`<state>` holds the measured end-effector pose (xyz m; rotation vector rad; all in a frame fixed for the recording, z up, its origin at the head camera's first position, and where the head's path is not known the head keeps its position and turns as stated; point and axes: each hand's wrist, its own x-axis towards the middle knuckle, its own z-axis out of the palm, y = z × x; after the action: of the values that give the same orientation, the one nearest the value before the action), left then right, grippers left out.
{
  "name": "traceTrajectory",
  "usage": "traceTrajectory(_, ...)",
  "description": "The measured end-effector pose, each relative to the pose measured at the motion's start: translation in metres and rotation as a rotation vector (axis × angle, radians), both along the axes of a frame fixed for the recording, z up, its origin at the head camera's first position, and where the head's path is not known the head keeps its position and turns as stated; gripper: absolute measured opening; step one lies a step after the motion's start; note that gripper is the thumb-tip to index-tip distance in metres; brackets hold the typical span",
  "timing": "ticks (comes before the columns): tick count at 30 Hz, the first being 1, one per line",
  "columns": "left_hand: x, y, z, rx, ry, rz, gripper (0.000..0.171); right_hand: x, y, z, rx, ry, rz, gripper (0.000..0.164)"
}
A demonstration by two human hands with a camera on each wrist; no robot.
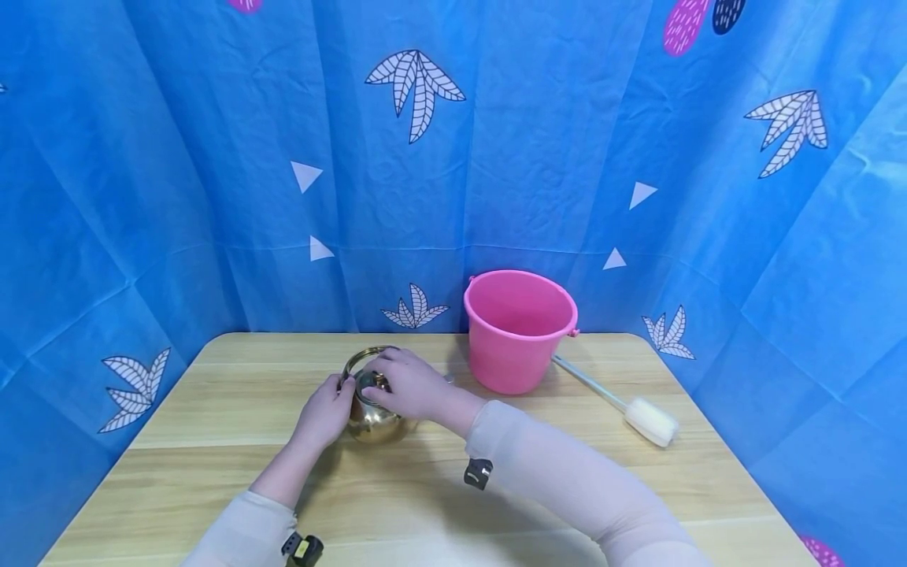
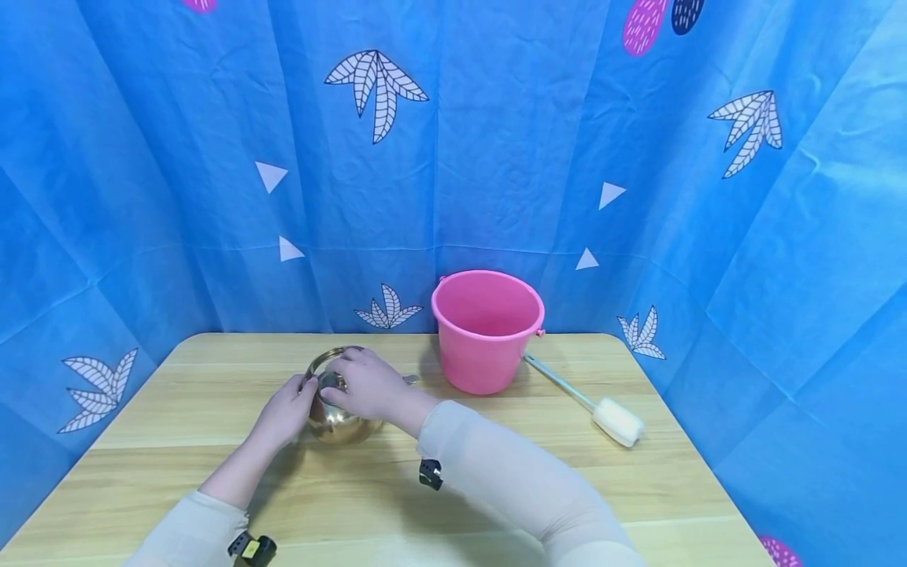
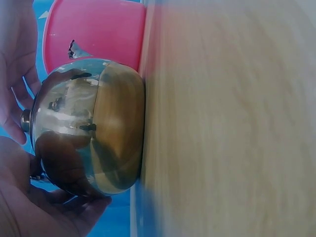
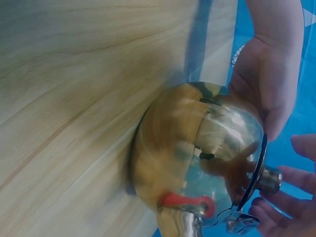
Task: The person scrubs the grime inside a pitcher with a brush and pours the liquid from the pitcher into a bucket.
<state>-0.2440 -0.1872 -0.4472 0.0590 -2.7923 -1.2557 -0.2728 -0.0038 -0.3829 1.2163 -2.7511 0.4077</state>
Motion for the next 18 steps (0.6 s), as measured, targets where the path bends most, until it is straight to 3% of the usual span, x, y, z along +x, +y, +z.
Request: traceTrajectory(18, -0.0017, 0.0008, -0.0011, -0.002, -0.006, -0.004, 0.059, -0.0036, -0.0061, 0.0001, -0.021, 0.072, 0.008, 0.027)
